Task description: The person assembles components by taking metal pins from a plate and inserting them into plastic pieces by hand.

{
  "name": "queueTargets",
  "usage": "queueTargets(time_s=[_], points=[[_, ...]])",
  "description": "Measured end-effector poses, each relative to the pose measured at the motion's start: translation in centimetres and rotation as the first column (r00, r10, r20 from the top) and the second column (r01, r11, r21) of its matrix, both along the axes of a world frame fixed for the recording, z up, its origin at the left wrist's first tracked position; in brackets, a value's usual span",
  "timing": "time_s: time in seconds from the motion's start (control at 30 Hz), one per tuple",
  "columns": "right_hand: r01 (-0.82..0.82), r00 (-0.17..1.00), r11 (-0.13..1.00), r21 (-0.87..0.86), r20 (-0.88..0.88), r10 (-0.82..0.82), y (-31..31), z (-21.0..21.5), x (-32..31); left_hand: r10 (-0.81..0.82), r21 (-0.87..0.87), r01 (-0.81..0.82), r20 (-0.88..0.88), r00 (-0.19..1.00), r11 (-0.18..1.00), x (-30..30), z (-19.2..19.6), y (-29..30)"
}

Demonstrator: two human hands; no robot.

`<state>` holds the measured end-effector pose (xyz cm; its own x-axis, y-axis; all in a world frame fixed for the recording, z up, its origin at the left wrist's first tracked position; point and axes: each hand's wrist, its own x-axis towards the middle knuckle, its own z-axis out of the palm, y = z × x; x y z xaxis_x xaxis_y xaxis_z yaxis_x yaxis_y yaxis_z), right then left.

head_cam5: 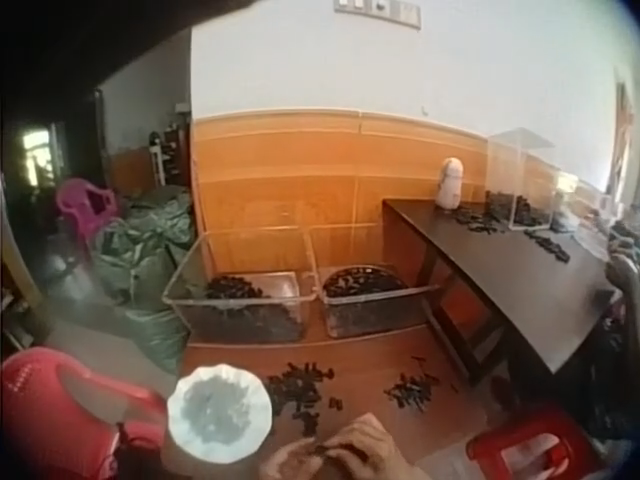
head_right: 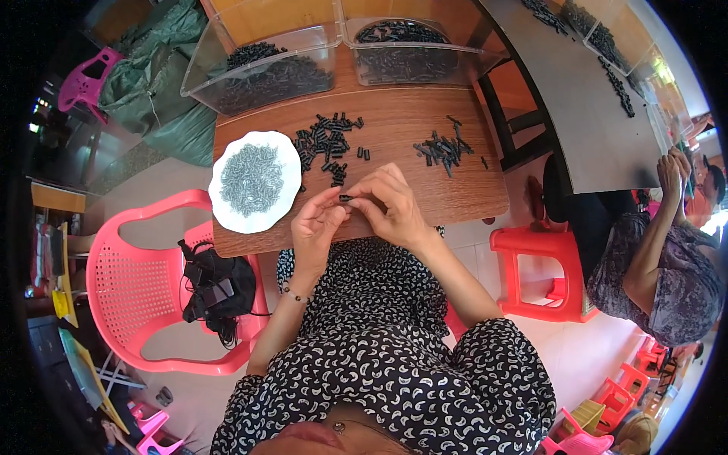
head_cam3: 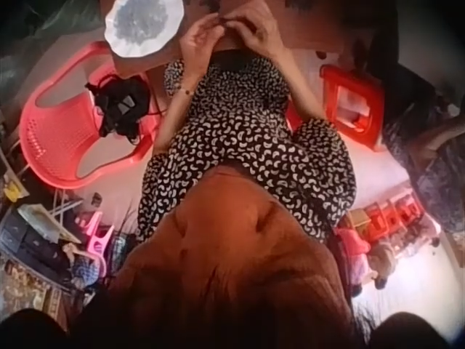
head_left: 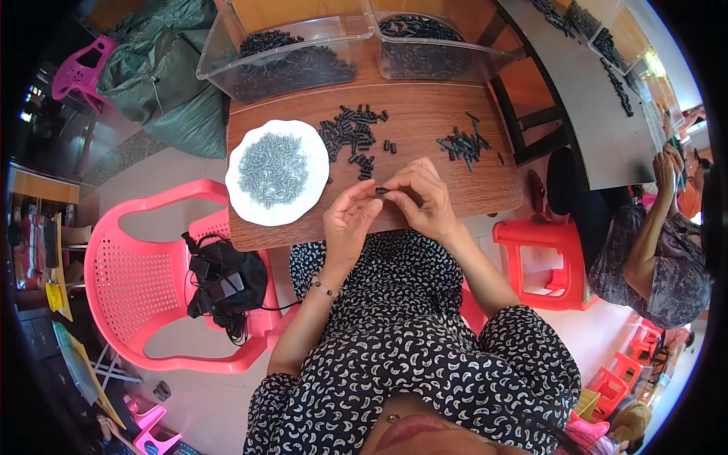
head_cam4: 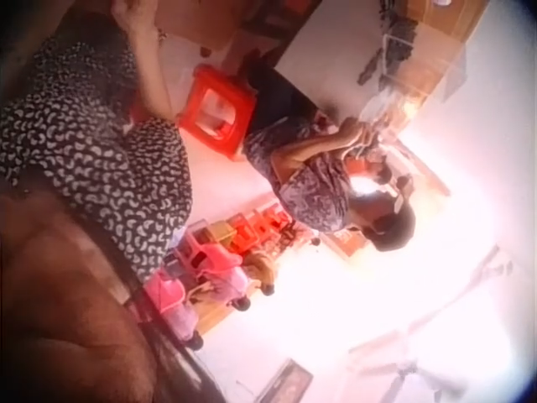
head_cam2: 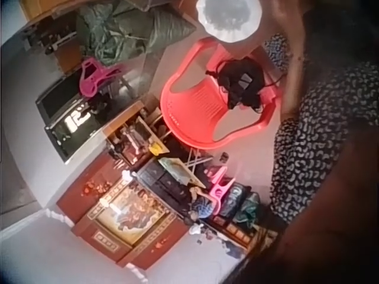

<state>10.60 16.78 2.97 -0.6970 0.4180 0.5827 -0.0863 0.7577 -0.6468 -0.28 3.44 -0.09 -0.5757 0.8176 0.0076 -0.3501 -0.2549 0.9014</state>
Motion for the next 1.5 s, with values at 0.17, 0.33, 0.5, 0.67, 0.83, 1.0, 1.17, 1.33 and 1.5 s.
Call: queueTargets(time_s=[0.17, 0.33, 0.5, 0.67, 0.83, 1.0, 1.17, 1.33, 1.5], points=[[-0.040, 0.998, 0.999, -0.012, -0.058, 0.039, -1.1, -0.1, -0.5, 0.048, -0.019, -0.050, -0.065, 0.997, 0.999, 0.7, -0.8, -0.4], [-0.072, 0.997, 0.995, -0.069, -0.041, 0.070, -1.5, -0.2, -0.9, 0.152, -0.027, -0.154, -0.072, 0.986, 0.988, 1.0, -0.7, -0.7], [-0.133, 0.991, 0.991, 0.003, -0.007, 0.133, -0.9, 0.7, -2.0, 0.188, -0.054, -0.185, 0.061, 0.980, 0.981, 0.9, 0.3, -1.4], [-0.132, 0.988, 0.990, 0.047, 0.082, 0.127, 0.0, 1.6, -4.7, 0.206, -0.092, -0.198, 0.090, 0.974, 0.976, 0.9, 0.3, -2.4], [-0.180, 0.964, 0.981, 0.073, 0.210, 0.161, 0.3, 1.5, -8.5, 0.252, -0.043, -0.249, 0.130, 0.959, 0.968, 1.3, 0.8, -3.1], [-0.114, 0.975, 0.970, 0.216, 0.214, 0.067, 0.9, 0.3, -12.3, 0.201, -0.085, -0.191, 0.120, 0.972, 0.978, 1.0, 0.4, -3.9], [-0.028, 0.954, 0.973, 0.230, 0.298, -0.043, 0.5, -0.5, -14.5, 0.183, -0.067, -0.179, 0.057, 0.981, 0.982, 0.9, 0.7, -4.1], [-0.006, 0.909, 0.960, 0.279, 0.402, -0.111, -0.1, -0.7, -15.5, 0.173, -0.103, -0.163, 0.096, 0.980, 0.981, 0.7, 0.5, -4.3], [0.028, 0.904, 0.931, 0.364, 0.388, -0.178, -0.1, -1.4, -15.6, 0.132, -0.099, -0.119, 0.134, 0.982, 0.988, 0.3, 0.3, -4.6]])
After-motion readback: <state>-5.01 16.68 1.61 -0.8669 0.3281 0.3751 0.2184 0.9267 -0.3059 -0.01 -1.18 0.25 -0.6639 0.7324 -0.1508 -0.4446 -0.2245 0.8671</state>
